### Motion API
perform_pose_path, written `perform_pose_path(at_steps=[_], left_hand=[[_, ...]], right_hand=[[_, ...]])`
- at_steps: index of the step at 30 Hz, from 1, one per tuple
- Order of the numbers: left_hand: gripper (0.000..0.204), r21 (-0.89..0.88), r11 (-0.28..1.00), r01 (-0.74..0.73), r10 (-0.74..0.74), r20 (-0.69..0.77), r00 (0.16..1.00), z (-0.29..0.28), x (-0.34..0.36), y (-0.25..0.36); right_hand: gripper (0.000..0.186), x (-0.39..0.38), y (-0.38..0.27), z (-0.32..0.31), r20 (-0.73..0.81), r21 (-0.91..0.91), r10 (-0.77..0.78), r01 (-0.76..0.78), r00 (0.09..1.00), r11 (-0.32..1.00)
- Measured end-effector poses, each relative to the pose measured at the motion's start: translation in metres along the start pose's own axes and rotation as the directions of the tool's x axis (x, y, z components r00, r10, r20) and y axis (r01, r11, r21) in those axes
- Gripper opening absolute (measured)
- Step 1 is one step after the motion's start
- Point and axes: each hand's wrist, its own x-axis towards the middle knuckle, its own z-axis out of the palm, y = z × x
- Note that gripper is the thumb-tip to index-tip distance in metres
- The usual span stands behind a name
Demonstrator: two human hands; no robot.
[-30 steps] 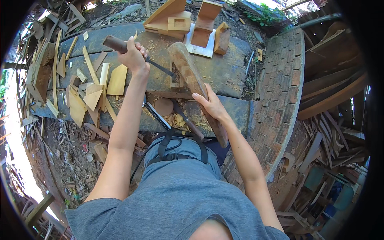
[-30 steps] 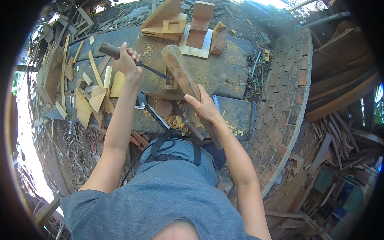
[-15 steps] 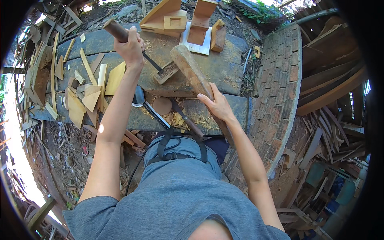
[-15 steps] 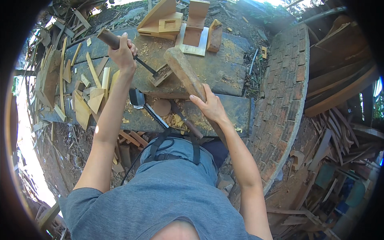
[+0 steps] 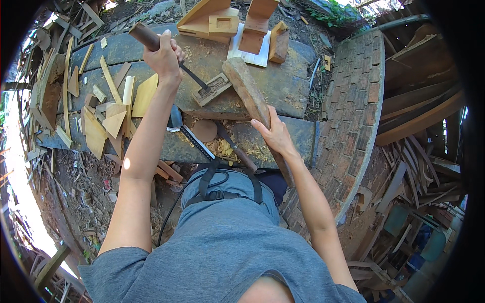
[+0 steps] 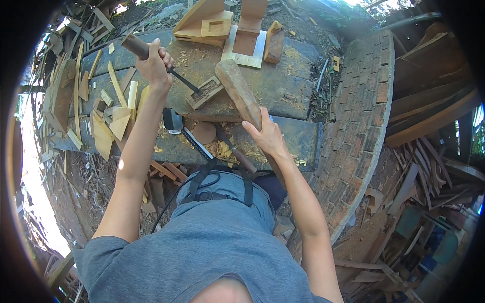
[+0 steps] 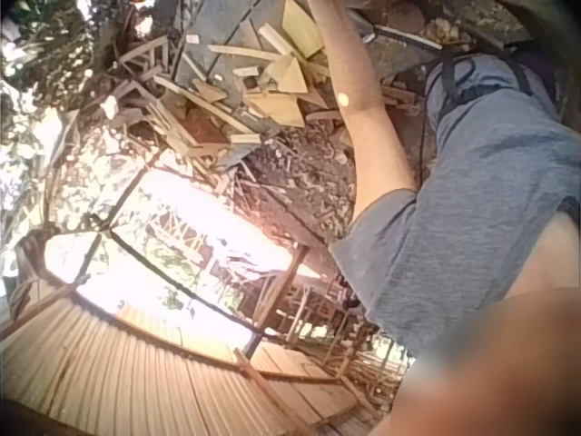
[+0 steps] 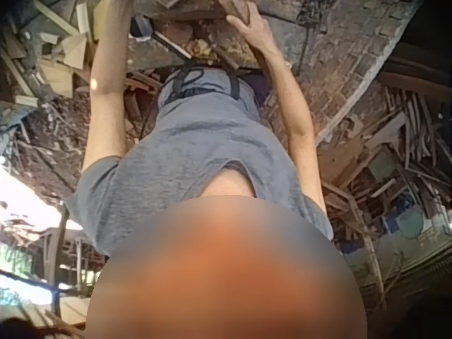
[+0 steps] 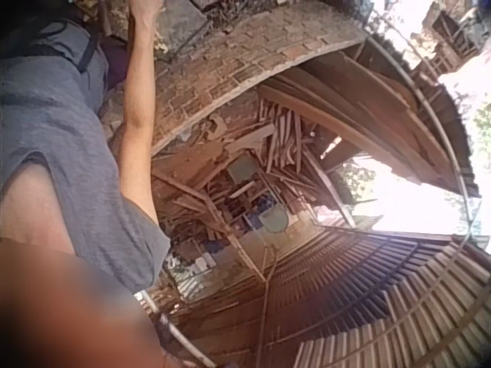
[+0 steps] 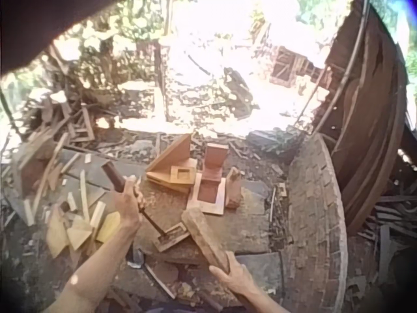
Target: The person chisels a mortise into a piece of wood by striking a chisel with a wooden mallet.
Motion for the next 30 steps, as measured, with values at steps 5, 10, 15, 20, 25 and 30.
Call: perform_pose_path(at_steps=[5,10,15,20,25,30], left_hand=[[0.024,0.034,0.999,-0.015,0.015,0.019,1.000,-0.002,-0.001,0.000],[0.024,0.017,1.000,-0.013,0.013,-0.001,1.000,-0.004,-0.002,0.002],[0.027,0.039,0.993,-0.109,0.113,-0.094,0.989,-0.005,-0.008,0.002],[0.032,0.067,0.973,-0.221,0.227,-0.089,0.970,0.001,-0.019,-0.004],[0.033,0.213,0.918,-0.334,0.373,-0.180,0.910,-0.009,-0.015,-0.020],[0.044,0.244,0.916,-0.319,0.359,-0.140,0.923,0.003,-0.036,-0.016]], right_hand=[[0.077,0.001,0.002,0.002,0.017,0.019,0.023,-0.023,1.000,1.000],[0.076,0.000,-0.004,-0.003,0.044,0.006,0.054,-0.055,0.998,0.998],[0.076,0.001,0.000,0.000,0.028,-0.006,0.033,-0.033,0.999,0.999],[0.071,0.004,0.021,0.009,-0.070,-0.032,-0.088,0.086,0.994,0.996],[0.069,-0.005,-0.041,-0.016,0.104,0.185,0.116,-0.134,0.988,0.974],[0.067,-0.017,-0.122,-0.052,-0.270,0.013,-0.494,0.516,0.827,0.857]])
